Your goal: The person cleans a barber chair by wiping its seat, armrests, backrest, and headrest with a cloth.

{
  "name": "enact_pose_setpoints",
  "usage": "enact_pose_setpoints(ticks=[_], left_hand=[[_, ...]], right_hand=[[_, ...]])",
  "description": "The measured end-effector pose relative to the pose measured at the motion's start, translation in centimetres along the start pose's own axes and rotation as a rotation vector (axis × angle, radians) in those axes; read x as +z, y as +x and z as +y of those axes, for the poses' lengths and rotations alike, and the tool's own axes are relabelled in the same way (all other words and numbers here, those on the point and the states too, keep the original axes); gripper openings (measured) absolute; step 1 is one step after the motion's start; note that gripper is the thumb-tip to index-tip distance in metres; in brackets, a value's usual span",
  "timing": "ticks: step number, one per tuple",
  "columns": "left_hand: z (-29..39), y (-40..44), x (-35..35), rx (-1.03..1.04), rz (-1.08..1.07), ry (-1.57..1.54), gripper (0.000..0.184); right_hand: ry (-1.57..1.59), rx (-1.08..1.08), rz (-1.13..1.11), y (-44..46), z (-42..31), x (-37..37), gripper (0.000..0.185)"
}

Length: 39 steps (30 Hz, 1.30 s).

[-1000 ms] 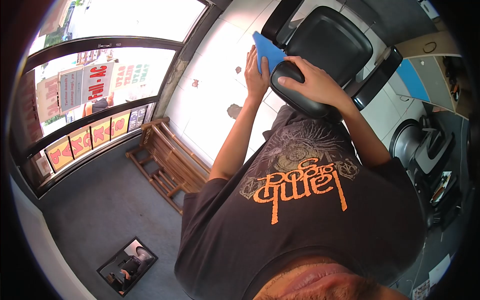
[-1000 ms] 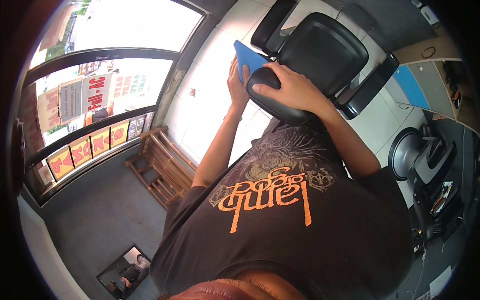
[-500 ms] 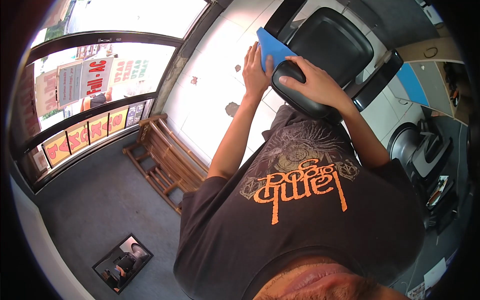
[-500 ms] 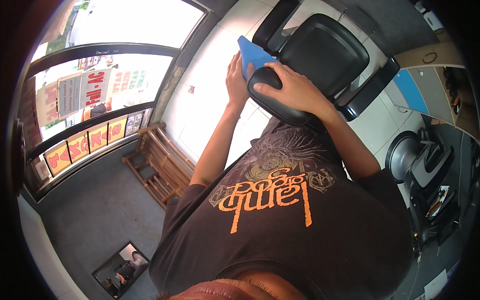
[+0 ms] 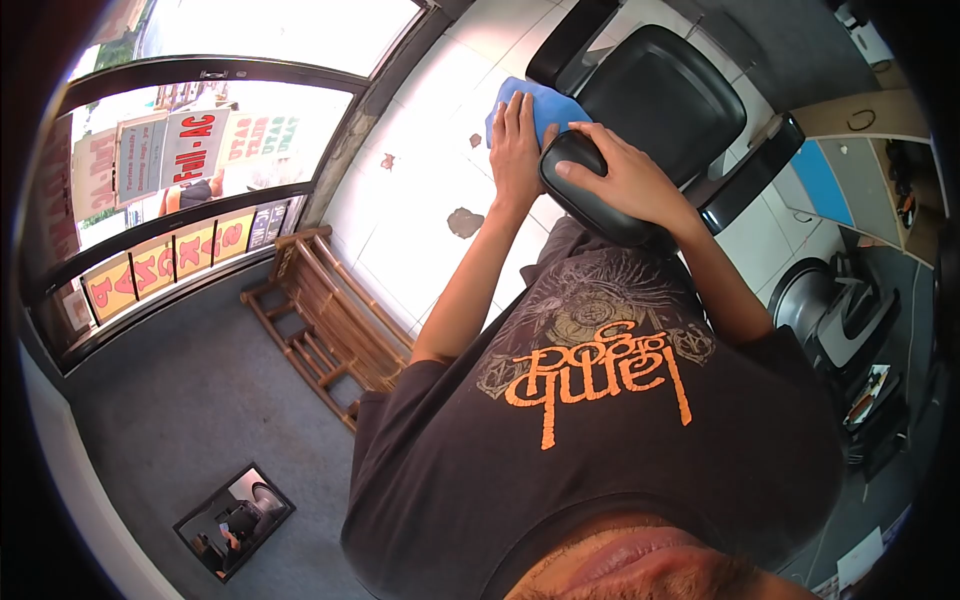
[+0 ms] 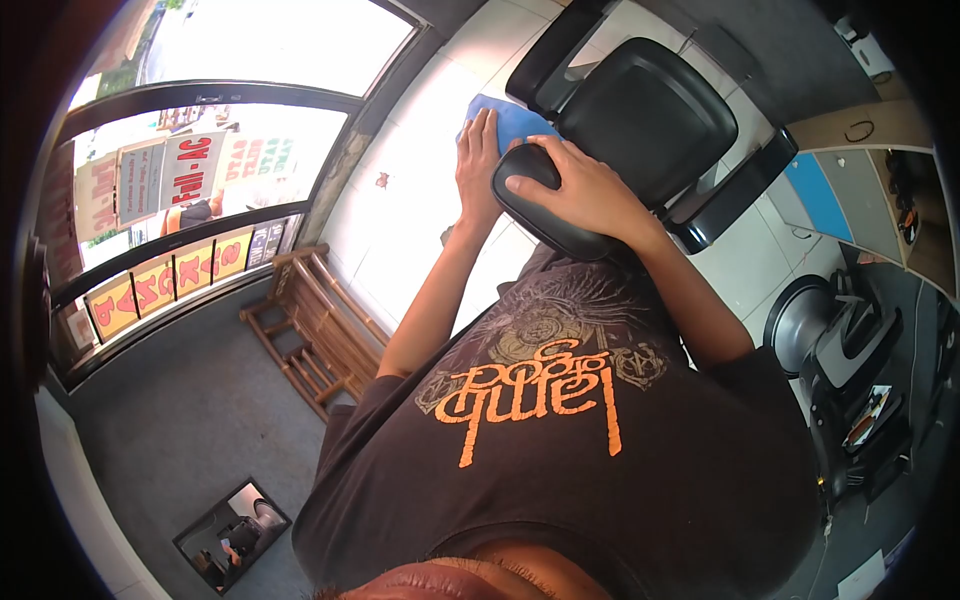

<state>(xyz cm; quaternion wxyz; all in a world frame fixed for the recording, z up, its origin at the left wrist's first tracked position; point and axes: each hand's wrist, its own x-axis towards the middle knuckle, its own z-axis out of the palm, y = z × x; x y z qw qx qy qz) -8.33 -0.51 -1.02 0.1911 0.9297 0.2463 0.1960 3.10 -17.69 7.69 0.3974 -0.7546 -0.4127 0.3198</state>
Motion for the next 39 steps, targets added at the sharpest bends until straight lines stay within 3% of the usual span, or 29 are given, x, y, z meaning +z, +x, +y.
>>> enact_pose_setpoints(ticks=[6, 9, 12, 15, 21, 24, 27, 33, 36, 39], left_hand=[[1.1, 2.2, -1.4, -0.134, -0.144, 0.053, 0.058], [-0.9, 3.4, -0.6, -0.135, -0.143, -0.124, 0.053], [-3.5, 6.2, -0.2, -0.393, -0.3, -0.365, 0.051], [-3.2, 6.6, -0.6, -0.434, -0.354, -0.299, 0.051], [0.1, 0.4, -1.8, 0.156, -0.11, 0.069, 0.049], [0.2, -0.1, -1.9, 0.108, -0.116, -0.03, 0.05], [-0.3, 1.2, -1.2, 0.013, -0.144, -0.016, 0.051], [-4.2, 6.9, 1.1, -0.435, -0.345, -0.233, 0.061], [-7.3, 8.4, 3.2, -0.736, -0.468, -0.563, 0.066], [-7.8, 7.7, 3.8, -0.684, -0.383, -0.573, 0.069]], right_hand=[[-0.005, 0.043, -0.03, -0.1, -0.5, -0.4, 0.08], [-0.01, 0.05, -0.032, 0.0, -0.2, -0.2, 0.082], [-0.019, 0.051, -0.027, -0.1, -0.1, -0.2, 0.084], [-0.028, 0.058, -0.035, 0.0, -0.2, -0.2, 0.084], [-0.023, 0.062, -0.042, 0.0, -0.3, -0.3, 0.083], [-0.028, 0.068, -0.032, 0.0, -0.5, -0.4, 0.082], [-0.023, 0.068, -0.03, -0.2, -0.5, -0.4, 0.082], [-0.028, 0.049, -0.011, -0.1, 0.1, 0.2, 0.083], [-0.008, 0.05, -0.026, 0.0, -0.1, -0.1, 0.084], [-0.02, 0.049, -0.022, 0.0, 0.1, -0.1, 0.084]])
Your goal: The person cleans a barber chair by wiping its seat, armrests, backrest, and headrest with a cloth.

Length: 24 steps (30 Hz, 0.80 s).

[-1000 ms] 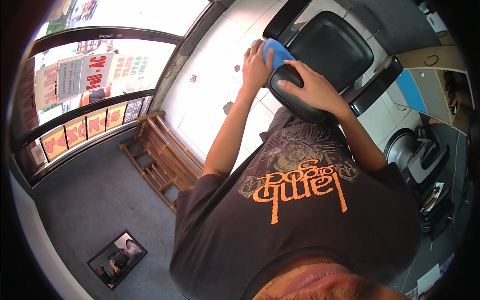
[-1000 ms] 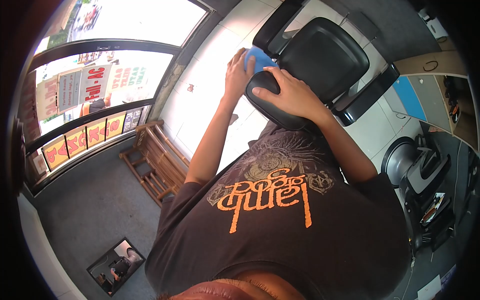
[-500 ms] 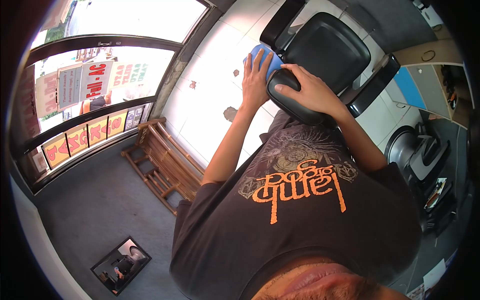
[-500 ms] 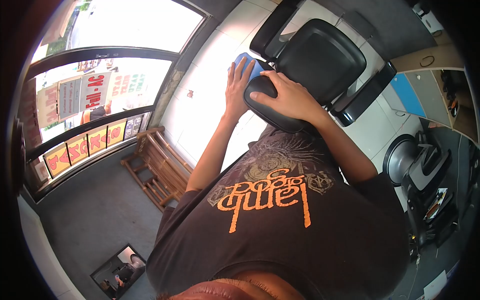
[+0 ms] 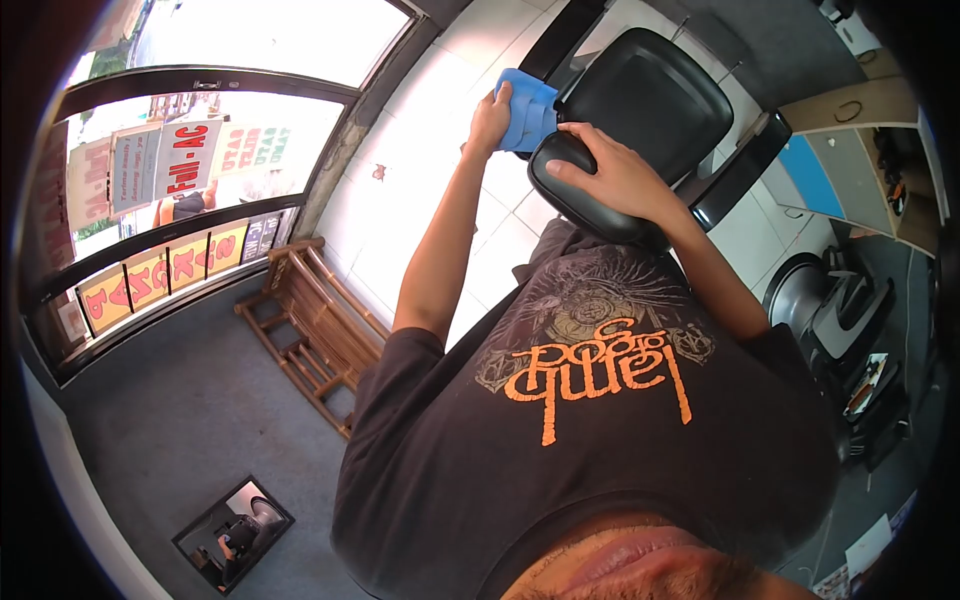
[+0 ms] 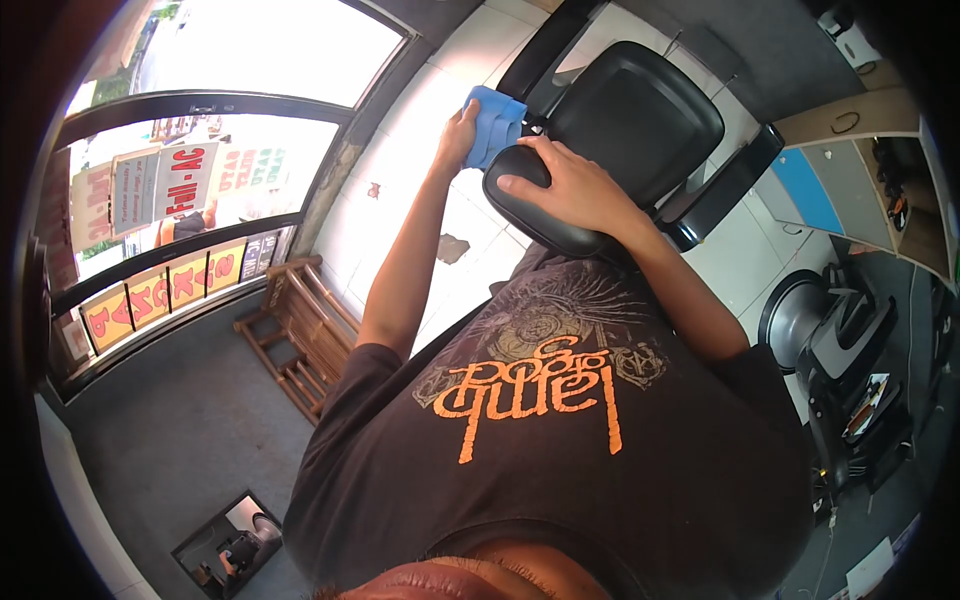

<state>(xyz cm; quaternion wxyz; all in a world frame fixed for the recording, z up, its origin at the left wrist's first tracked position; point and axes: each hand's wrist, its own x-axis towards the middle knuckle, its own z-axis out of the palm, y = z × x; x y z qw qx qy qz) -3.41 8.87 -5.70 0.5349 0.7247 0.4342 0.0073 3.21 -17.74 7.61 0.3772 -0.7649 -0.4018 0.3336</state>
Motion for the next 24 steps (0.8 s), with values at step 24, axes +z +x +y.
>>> enact_pose_setpoints(ticks=[24], left_hand=[[0.6, 3.9, -0.3, 0.02, -0.289, 0.243, 0.055]], right_hand=[[0.023, 0.119, -0.031, -0.6, -2.1, -0.9, 0.072]])
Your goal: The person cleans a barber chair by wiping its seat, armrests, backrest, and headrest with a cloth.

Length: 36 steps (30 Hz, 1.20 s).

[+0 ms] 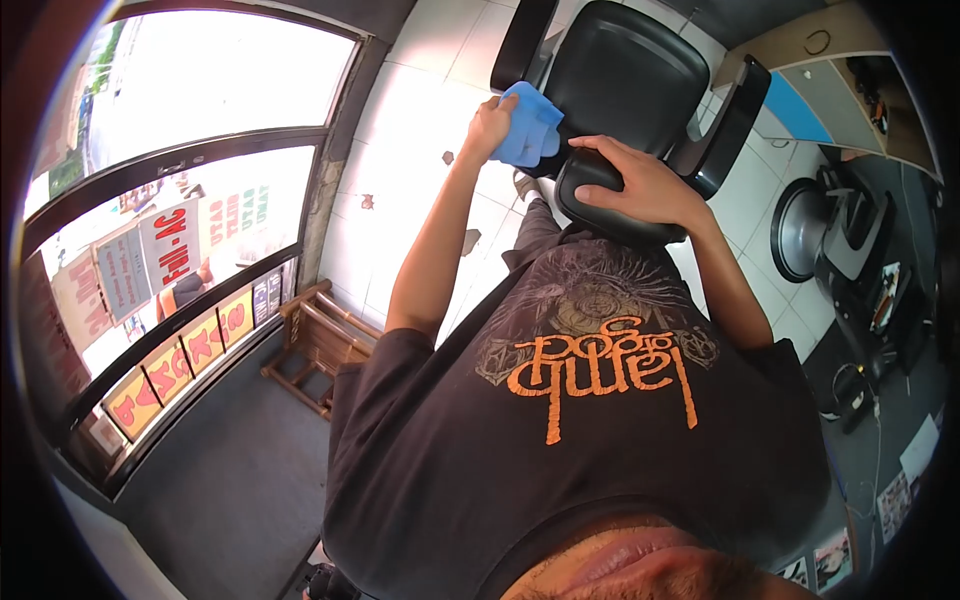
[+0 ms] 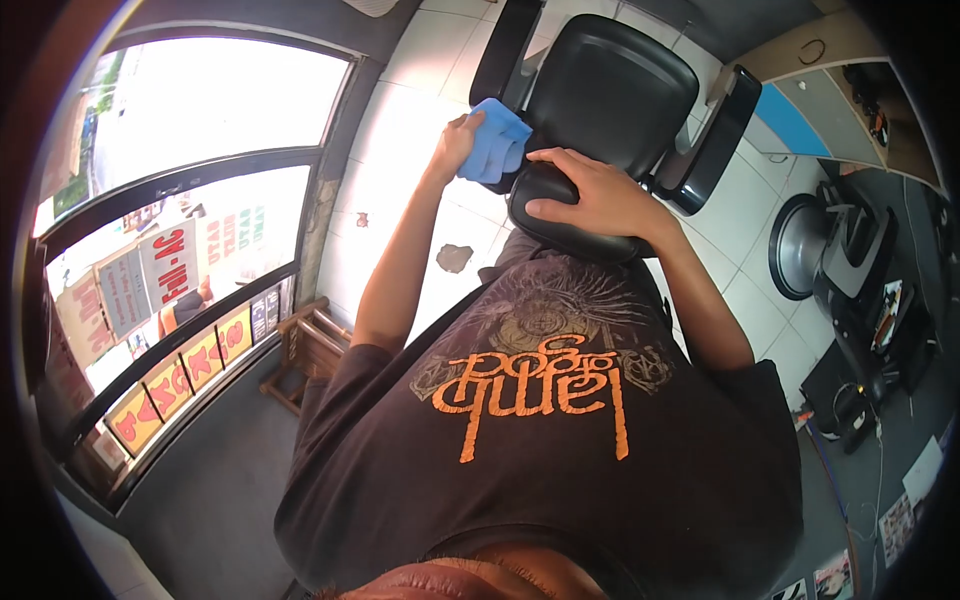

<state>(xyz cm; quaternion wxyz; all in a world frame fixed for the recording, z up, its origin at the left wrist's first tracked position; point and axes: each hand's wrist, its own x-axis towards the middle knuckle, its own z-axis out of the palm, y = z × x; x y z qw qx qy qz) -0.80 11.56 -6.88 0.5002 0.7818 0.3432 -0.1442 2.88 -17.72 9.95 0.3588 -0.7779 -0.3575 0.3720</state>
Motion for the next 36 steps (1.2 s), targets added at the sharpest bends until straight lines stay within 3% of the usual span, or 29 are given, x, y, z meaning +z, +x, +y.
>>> enact_pose_setpoints(ticks=[2, 7, 10, 14, 18, 19, 22, 23, 26, 32, 36], left_hand=[[-0.5, 0.6, -0.2, -0.001, -0.126, -0.3, 0.055], [-2.6, 2.7, -0.8, -0.117, -0.332, -0.65, 0.046], [-5.8, 5.0, 0.0, -0.163, -0.424, -0.84, 0.044], [-6.9, 4.9, 1.4, -0.161, -0.342, -0.903, 0.048], [-4.9, 1.1, -0.5, 0.123, -0.22, -0.641, 0.051], [-3.4, -0.7, -1.9, 0.161, -0.274, -0.577, 0.049], [-3.4, -2.3, -1.2, 0.623, -0.094, -0.234, 0.043], [-1.2, -4.0, -2.3, 0.874, -0.089, -0.06, 0.039], [2.3, -7.0, -3.4, 1.159, -0.105, 0.378, 0.04], [4.7, -8.8, -1.8, 1.193, -0.212, 0.799, 0.059], [5.5, -9.0, 0.1, 1.045, -0.191, 1.085, 0.074]], right_hand=[[0.017, 0.029, -0.016, -0.1, -0.7, -0.2, 0.077], [0.051, -0.049, 0.167, -0.1, 0.7, 1.2, 0.052], [0.122, 0.177, 0.257, -0.7, -0.2, 1.4, 0.047], [0.011, 0.406, 0.348, -2.6, -1.1, 2.2, 0.041], [0.137, 0.385, 0.499, -4.4, -0.8, 3.7, 0.041], [0.168, 0.347, 0.531, -4.7, -0.2, 4.1, 0.04], [0.297, 0.26, 0.58, -5.6, 1.1, 4.8, 0.039], [0.357, 0.251, 0.573, -5.7, 1.4, 4.7, 0.039], [0.496, 0.215, 0.571, -5.9, 2.3, 4.7, 0.037], [0.583, 0.149, 0.531, -6.1, 3.3, 4.6, 0.037], [0.545, 0.034, 0.438, -6.5, 4.5, 4.2, 0.042]])
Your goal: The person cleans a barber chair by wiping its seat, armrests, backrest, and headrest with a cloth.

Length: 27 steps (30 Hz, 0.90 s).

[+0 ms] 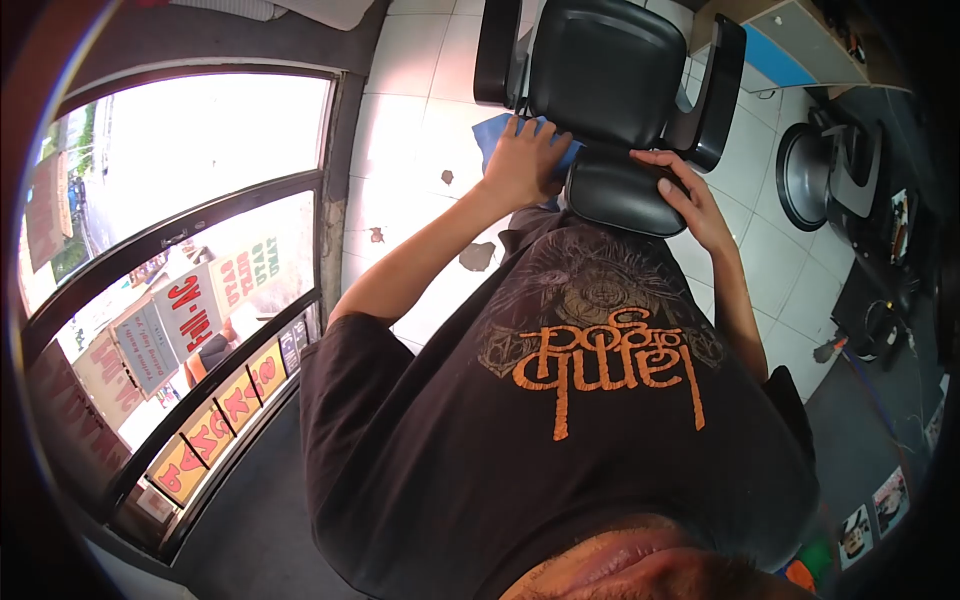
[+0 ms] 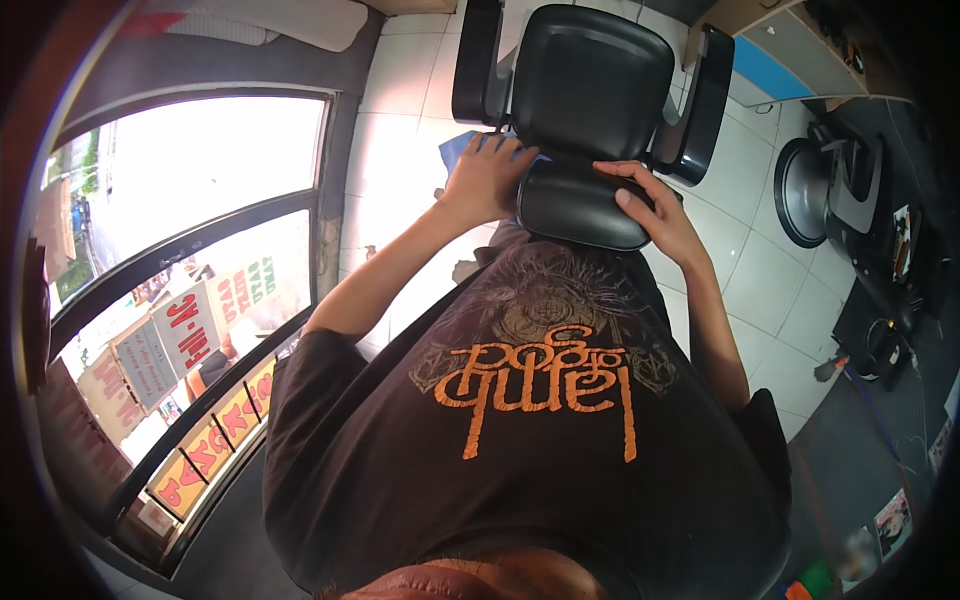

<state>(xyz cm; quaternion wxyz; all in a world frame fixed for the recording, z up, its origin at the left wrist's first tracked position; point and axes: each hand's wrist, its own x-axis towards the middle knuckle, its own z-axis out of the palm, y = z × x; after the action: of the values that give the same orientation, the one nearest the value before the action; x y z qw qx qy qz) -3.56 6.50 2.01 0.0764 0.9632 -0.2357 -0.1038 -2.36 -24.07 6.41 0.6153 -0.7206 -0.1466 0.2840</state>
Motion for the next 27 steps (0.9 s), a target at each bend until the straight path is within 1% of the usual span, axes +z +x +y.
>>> enact_pose_setpoints(ticks=[2, 3, 6, 9, 12, 15, 18, 21, 24, 27], left_hand=[[0.5, 1.0, 0.5, -0.007, -0.085, 0.193, 0.076], [0.8, 1.2, 0.8, -0.008, -0.131, 0.284, 0.078], [1.0, 2.6, -0.3, -0.026, -0.254, 0.138, 0.053], [0.1, 2.8, 1.5, 0.038, -0.133, 0.195, 0.042], [-0.7, 3.9, 1.5, 0.093, -0.096, 0.114, 0.028], [-1.4, 5.5, 1.3, 0.084, -0.22, 0.077, 0.032], [-1.1, 8.4, 1.3, 0.037, -0.318, 0.033, 0.021], [-1.2, 9.9, 3.2, 0.048, -0.251, -0.002, 0.031], [-0.4, 11.0, 1.0, -0.127, -0.305, -0.369, 0.05], [-1.2, 10.6, 0.4, -0.246, -0.394, -0.838, 0.071]], right_hand=[[-0.04, -0.07, -0.079, -0.2, 0.6, -0.5, 0.048], [-0.067, -0.069, -0.121, -0.2, 0.7, -0.6, 0.053], [-0.075, -0.099, -0.085, -0.5, 0.9, 0.2, 0.052], [-0.106, -0.125, -0.039, -0.5, 1.1, 0.5, 0.05], [-0.102, -0.149, -0.015, -0.7, 1.6, 0.5, 0.049], [-0.123, -0.203, 0.005, -0.6, 2.3, 0.6, 0.049], [-0.131, -0.244, 0.013, -0.6, 2.7, 0.7, 0.048], [-0.116, -0.278, 0.028, -0.3, 3.1, 0.4, 0.046], [-0.108, -0.339, 0.051, 0.2, 3.7, 0.5, 0.045], [-0.141, -0.41, 0.108, 0.6, 5.0, 0.8, 0.044]])
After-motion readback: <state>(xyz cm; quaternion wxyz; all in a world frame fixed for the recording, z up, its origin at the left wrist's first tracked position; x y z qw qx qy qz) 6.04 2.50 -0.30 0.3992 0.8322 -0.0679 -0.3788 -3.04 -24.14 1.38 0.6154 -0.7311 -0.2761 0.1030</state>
